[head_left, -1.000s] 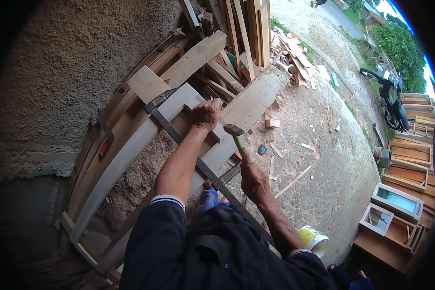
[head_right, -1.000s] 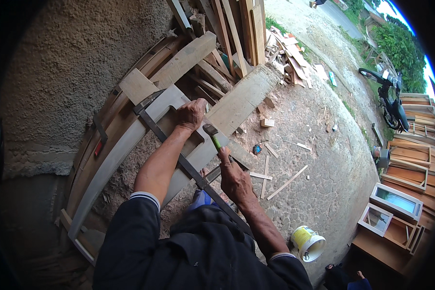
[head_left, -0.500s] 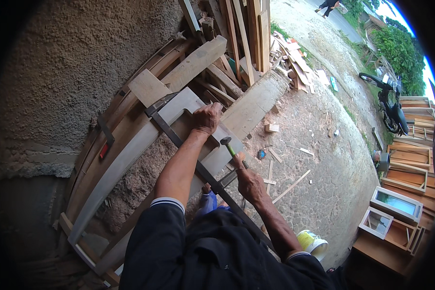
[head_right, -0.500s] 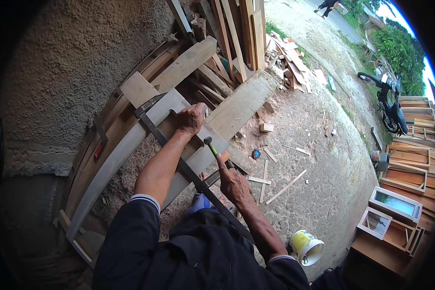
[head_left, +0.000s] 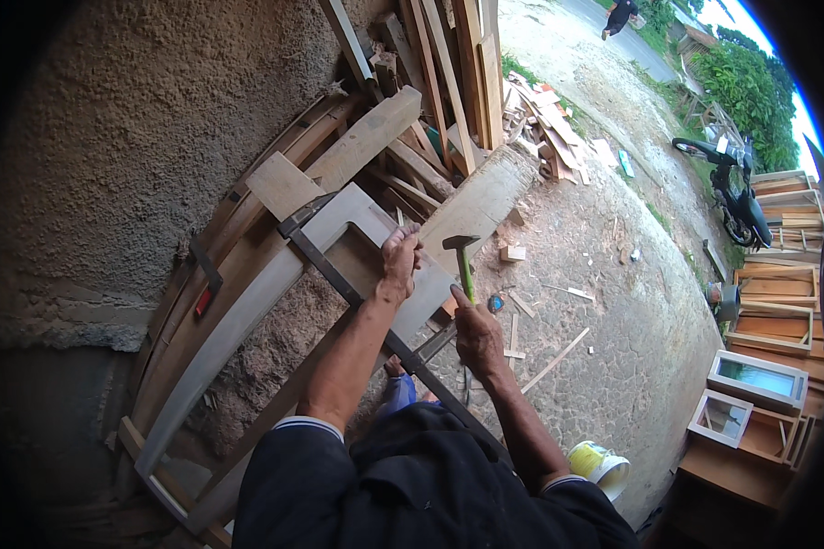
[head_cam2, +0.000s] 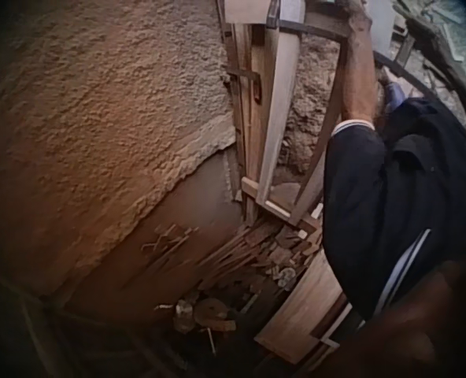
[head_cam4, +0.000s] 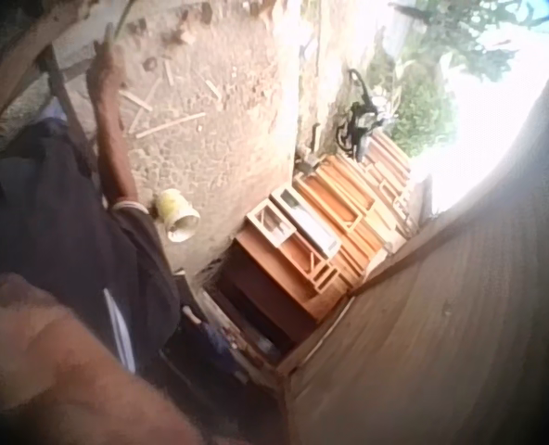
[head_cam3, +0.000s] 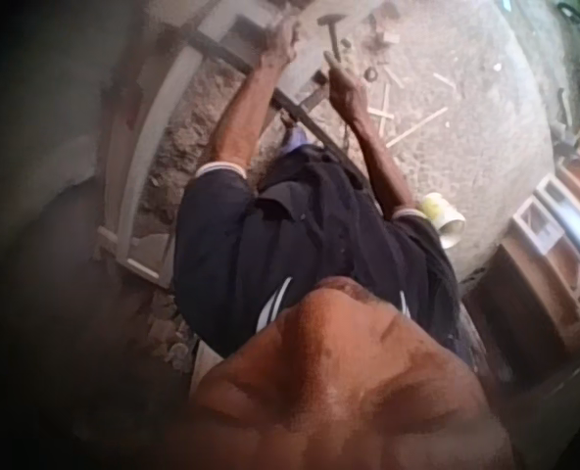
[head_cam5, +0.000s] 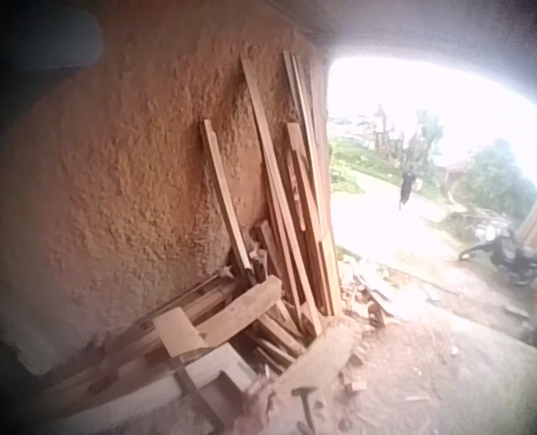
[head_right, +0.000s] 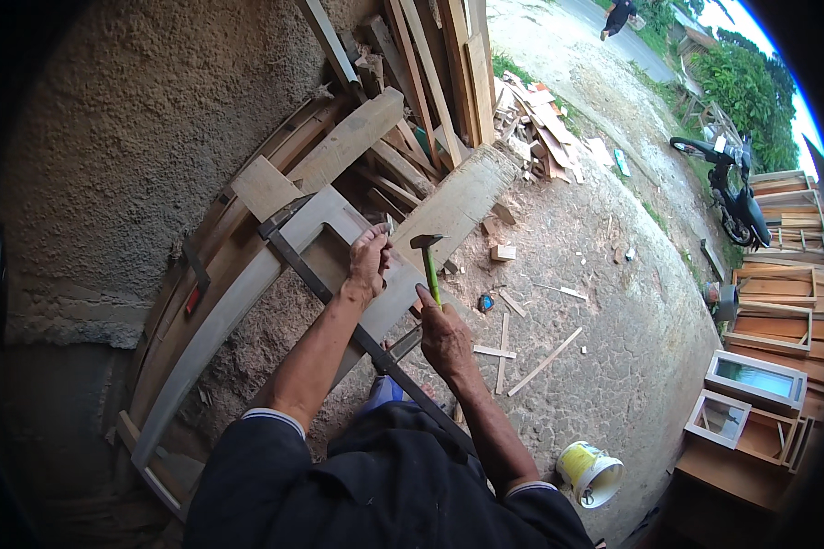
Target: The person assembles a wooden window frame by positioning a glass pane, aligning the frame on a workbench, and securing it with a hammer and nails. The person repeatedly adjusts the frame and hammers nails into the wood to fasten the components together.
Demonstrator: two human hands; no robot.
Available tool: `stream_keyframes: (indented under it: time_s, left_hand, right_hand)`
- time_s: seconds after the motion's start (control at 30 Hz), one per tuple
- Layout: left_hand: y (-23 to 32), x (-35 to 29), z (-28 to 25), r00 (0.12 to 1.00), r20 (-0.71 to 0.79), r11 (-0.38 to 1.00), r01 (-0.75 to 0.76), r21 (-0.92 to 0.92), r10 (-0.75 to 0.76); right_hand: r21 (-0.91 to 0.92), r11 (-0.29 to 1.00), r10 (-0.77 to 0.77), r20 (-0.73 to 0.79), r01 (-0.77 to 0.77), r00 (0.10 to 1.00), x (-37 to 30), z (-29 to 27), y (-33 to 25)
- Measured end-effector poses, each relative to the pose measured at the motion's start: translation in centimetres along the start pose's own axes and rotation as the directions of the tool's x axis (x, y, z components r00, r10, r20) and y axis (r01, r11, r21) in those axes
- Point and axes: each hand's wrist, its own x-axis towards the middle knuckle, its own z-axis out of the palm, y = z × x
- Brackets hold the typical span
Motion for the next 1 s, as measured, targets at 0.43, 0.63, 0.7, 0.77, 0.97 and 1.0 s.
stream_keyframes:
  time_s: [0.43,0.63,0.7,0.77,0.97,1.0]
  left_hand:
    - [1.8,-11.1,1.3,0.978,0.087,0.789,0.206,-0.579,-0.191]
    - [1.5,-11.6,1.5,0.987,0.001,0.754,0.125,-0.645,-0.162]
    - [1.4,-11.6,1.7,0.987,-0.038,0.775,0.098,-0.624,-0.155]
    - [1.2,-11.6,1.9,0.989,-0.038,0.793,0.091,-0.603,-0.142]
    - [0.3,-11.5,1.8,0.992,-0.039,0.79,0.071,-0.609,-0.119]
    - [0.0,-11.4,1.4,0.99,-0.044,0.774,0.079,-0.629,-0.137]
  right_hand:
    - [0.266,0.963,0.063,-0.037,-0.051,0.997,3.1,4.1,0.2]
    - [0.266,0.963,0.051,-0.055,-0.034,0.997,2.6,4.6,0.5]
    - [0.22,0.973,0.077,-0.024,-0.07,0.997,2.3,4.7,0.4]
    - [0.189,0.979,0.074,-0.012,-0.07,0.997,2.2,4.9,0.3]
    - [0.279,0.951,0.144,-0.025,-0.131,0.989,2.6,5.5,0.1]
    - [0.293,0.945,0.158,-0.017,-0.147,0.987,2.7,5.5,0.1]
